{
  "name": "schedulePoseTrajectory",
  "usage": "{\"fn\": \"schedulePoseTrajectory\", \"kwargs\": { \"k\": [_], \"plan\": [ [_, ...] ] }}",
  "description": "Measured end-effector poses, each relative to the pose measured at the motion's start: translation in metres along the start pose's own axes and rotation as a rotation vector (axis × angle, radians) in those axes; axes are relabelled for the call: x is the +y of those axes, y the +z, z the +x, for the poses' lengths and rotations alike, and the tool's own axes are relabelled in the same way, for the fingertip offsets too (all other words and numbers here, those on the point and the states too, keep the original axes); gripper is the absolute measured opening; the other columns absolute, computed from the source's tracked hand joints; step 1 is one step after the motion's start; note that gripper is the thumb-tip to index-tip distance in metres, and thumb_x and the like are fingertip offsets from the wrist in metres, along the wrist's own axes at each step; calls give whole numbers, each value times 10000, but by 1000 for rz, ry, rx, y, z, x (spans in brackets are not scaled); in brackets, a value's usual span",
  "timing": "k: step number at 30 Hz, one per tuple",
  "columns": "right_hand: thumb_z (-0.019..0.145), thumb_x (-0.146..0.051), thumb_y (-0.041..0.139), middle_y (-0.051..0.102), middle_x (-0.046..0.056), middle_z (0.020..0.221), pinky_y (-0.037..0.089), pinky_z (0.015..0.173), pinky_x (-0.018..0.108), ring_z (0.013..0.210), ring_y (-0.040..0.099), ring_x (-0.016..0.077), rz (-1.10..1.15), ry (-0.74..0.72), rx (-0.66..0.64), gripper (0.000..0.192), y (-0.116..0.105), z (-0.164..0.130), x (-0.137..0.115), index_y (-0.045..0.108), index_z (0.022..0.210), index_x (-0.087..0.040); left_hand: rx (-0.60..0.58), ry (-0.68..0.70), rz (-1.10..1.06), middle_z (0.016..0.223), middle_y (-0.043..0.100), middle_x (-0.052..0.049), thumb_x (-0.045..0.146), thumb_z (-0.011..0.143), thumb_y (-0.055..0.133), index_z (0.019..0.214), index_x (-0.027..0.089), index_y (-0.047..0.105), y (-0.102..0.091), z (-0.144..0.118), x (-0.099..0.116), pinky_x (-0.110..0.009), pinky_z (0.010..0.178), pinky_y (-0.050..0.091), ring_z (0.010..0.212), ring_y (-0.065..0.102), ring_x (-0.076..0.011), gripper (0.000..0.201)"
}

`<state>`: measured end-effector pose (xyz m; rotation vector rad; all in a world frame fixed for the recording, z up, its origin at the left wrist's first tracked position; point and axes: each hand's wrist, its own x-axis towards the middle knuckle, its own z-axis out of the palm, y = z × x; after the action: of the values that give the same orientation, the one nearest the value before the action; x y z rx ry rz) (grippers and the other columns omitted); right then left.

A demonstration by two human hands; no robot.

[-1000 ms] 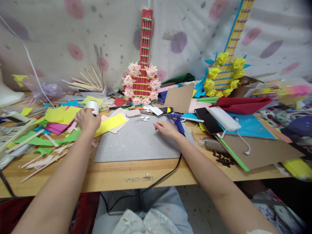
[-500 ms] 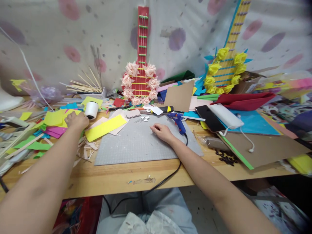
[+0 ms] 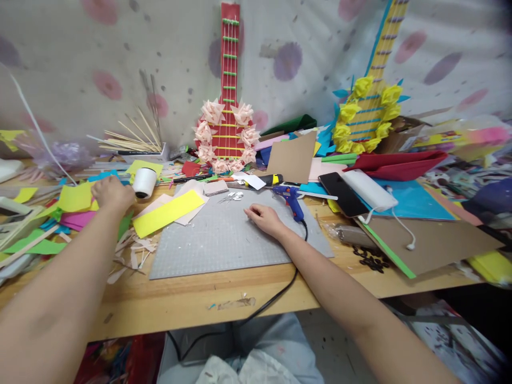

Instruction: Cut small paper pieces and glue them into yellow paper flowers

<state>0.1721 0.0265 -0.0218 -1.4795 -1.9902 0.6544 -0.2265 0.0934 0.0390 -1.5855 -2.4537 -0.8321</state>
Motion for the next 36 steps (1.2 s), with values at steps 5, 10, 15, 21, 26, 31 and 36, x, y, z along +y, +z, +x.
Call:
{"fn": "schedulePoseTrajectory", "kwargs": {
  "k": [5, 10, 15, 21, 26, 31, 36],
  "plan": [
    [804, -458, 440, 529, -17, 591, 301, 561, 227, 580, 448, 102, 68, 0, 12, 340, -1, 0, 1, 536, 641, -176, 308, 238, -10, 1386, 330, -193, 237, 763, 427, 1297, -40, 314, -20, -27, 30, -488, 1053, 109, 1262, 256, -291, 612],
    [768, -452, 506, 575, 8, 679, 410, 578, 237, 606, 528, 114, 632, 171, -55, 278, -7, 5, -21, 556, 775, -178, 208, 543, -100, 1421, 298, -163, 246, 746, 445, 1339, 3, 294, -17, -85, 87, -471, 1090, 69, 1313, 214, -273, 659],
    [755, -559, 486, 627, 71, 886, 501, 670, 310, 747, 618, 164, 1239, 356, -270, 433, -8, 21, -57, 520, 972, -186, -1, 886, -181, 1374, 388, -152, 146, 714, 407, 1323, 64, 366, 11, -157, 140, -454, 1091, 154, 1296, 302, -250, 616],
    [684, -243, 589, 583, -20, 664, 452, 574, 233, 573, 537, 101, 1048, 402, 89, 142, 7, 40, -54, 524, 798, -188, -177, 1228, -246, 1365, 408, -131, 73, 685, 416, 1267, 99, 443, 31, -206, 143, -455, 1089, 190, 1311, 279, -237, 583],
    [612, -195, 597, 606, -22, 712, 449, 585, 248, 612, 562, 118, 1019, 346, 26, 239, 5, 27, -30, 533, 842, -204, -41, 793, -610, 1306, 454, -114, 100, 707, 464, 1107, 185, 547, 29, -195, 127, -457, 1044, 275, 1251, 365, -229, 417],
    [602, -284, 638, 626, -6, 795, 460, 614, 261, 671, 587, 134, 1082, 266, -95, 331, 5, 14, -25, 528, 909, -223, -357, 74, -1152, 1105, 555, -123, 319, 678, 599, 1098, 168, 486, 38, -181, 123, -372, 838, 456, 979, 571, -202, 460],
    [603, -307, 659, 613, -15, 761, 451, 600, 249, 639, 574, 120, 952, 214, -106, 333, 19, 13, -23, 533, 896, -212, -661, -132, -1188, 676, 593, 6, 336, 553, 702, 1042, 155, 510, 40, -185, 125, -251, 559, 439, 608, 575, -138, 556]
  ]
}}
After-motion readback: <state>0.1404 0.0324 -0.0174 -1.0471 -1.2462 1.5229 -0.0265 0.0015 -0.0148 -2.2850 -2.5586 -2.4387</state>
